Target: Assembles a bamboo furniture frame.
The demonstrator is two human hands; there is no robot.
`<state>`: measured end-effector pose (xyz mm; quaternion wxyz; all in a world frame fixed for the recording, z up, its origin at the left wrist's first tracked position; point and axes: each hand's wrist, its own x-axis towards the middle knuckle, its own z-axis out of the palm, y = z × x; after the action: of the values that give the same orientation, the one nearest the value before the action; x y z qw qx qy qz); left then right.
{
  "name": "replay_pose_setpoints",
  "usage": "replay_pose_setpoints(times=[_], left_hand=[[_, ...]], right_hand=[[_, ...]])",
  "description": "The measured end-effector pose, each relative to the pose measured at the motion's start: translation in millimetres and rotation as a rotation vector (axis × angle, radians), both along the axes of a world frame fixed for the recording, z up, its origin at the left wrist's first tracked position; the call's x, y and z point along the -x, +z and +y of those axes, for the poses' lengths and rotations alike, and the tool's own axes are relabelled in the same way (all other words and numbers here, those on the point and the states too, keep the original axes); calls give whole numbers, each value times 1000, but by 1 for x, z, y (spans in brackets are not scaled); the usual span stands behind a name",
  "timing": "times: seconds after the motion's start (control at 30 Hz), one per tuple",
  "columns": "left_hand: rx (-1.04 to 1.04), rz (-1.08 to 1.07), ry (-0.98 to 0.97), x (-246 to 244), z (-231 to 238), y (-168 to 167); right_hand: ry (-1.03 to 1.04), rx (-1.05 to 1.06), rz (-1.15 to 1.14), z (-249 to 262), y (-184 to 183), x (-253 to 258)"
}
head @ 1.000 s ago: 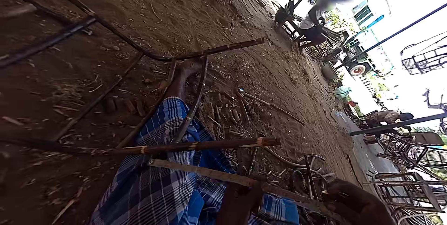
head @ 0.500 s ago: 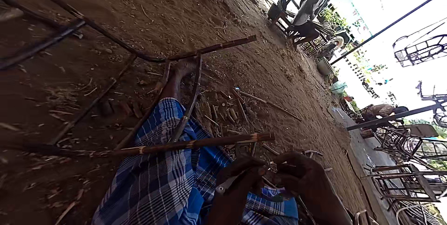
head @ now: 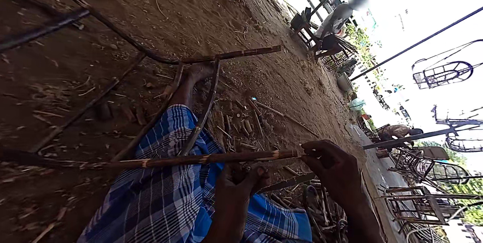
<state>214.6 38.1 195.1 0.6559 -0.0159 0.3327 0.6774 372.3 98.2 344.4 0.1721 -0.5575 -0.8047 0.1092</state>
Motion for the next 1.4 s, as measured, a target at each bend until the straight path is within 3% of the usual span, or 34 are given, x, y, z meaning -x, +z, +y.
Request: replay_pose_setpoints(times=[0.43,0.67,1.27,1.4], left_hand=[[142,-111,-59,-1,11,7],[59,-105,-62,0,15,2],[84,-206,-48,1,16,1],[75,-252,-57,-3,17,2]], right_hand=[[-49,18,-52,4,4,-2],[-55,-13,-49,4,8,-1],[-33,27,-43,11,4,-2],[-37,-72,-136,11,7,0]])
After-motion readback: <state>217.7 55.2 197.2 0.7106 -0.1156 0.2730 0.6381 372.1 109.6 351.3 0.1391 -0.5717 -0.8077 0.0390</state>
